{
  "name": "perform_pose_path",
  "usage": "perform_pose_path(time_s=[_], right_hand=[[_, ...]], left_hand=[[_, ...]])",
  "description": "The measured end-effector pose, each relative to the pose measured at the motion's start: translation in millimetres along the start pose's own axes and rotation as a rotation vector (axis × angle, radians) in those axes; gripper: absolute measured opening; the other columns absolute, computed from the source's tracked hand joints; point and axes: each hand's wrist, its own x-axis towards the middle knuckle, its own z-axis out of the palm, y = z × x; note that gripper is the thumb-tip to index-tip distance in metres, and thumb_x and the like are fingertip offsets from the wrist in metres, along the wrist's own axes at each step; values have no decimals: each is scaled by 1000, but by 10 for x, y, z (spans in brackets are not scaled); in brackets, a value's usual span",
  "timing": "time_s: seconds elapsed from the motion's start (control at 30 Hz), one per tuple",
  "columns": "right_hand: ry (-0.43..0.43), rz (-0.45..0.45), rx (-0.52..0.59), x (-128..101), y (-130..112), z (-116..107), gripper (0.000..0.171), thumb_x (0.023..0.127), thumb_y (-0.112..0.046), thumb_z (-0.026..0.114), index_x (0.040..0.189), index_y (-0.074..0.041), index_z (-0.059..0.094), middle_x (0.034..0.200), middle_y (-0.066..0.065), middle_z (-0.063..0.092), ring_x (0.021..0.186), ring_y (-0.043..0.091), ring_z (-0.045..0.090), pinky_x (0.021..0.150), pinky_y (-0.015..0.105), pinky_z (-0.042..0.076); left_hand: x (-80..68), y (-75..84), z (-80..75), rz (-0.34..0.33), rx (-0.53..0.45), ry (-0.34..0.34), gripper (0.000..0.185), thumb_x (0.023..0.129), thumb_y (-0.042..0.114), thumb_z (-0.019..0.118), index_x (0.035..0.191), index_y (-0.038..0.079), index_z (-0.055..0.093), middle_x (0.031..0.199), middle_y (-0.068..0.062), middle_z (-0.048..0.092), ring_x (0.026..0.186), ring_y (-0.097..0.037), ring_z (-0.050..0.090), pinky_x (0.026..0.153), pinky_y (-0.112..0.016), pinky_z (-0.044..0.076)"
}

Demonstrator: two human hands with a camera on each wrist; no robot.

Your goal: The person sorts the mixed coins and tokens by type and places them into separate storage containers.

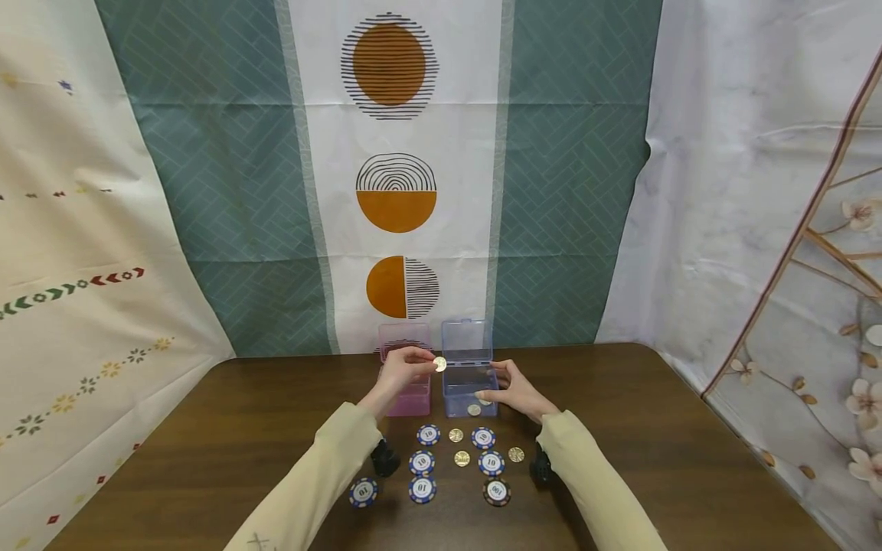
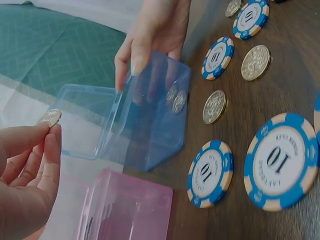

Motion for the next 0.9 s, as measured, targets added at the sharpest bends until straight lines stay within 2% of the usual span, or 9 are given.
perform_pose_path(time_s=[0.13, 0.33, 0.43, 0.63, 0.77, 0.9], right_hand=[[-10, -4, 17, -38, -87, 14, 68, 82, -15, 68, 130, 3, 25, 135, 25, 27, 125, 42, 23, 97, 53, 24], [-22, 7, 27, -122, -307, 49, 65, 82, -8, 66, 129, 9, 23, 134, 30, 26, 124, 45, 22, 97, 53, 24], [-16, 10, 29, -99, -267, 44, 66, 82, -8, 66, 129, 9, 24, 134, 30, 27, 124, 44, 22, 97, 53, 23], [10, 5, 37, -8, -52, 34, 66, 81, -11, 68, 130, 3, 26, 134, 26, 28, 124, 42, 25, 97, 52, 24], [14, 2, 29, 21, 28, 29, 67, 81, -15, 69, 130, 1, 27, 134, 24, 30, 124, 39, 28, 97, 50, 27], [22, 6, 27, 29, 35, 6, 68, 79, -16, 71, 129, 0, 27, 133, 22, 31, 123, 38, 29, 96, 49, 28]], left_hand=[[-62, 90, 88, 2, 9, 19, 20, 78, -12, 61, 95, -22, 55, 85, -28, 60, 75, -33, 63, 72, -41, 49], [140, -194, 147, 0, 21, 34, 16, 75, -12, 65, 90, -17, 60, 79, -23, 62, 73, -34, 63, 68, -39, 51], [164, -241, 182, 5, 45, 54, 14, 74, -12, 66, 87, -14, 62, 75, -19, 63, 69, -31, 64, 64, -35, 52], [123, -257, 228, -24, 92, 64, 14, 75, -8, 67, 88, -11, 64, 76, -14, 64, 70, -26, 64, 67, -34, 51], [105, -283, 212, -48, 105, 60, 16, 75, -5, 69, 90, -9, 65, 77, -11, 64, 71, -23, 63, 67, -31, 51], [107, -279, 176, -30, 120, 44, 17, 75, -5, 69, 90, -9, 64, 76, -11, 64, 70, -22, 63, 65, -30, 51]])
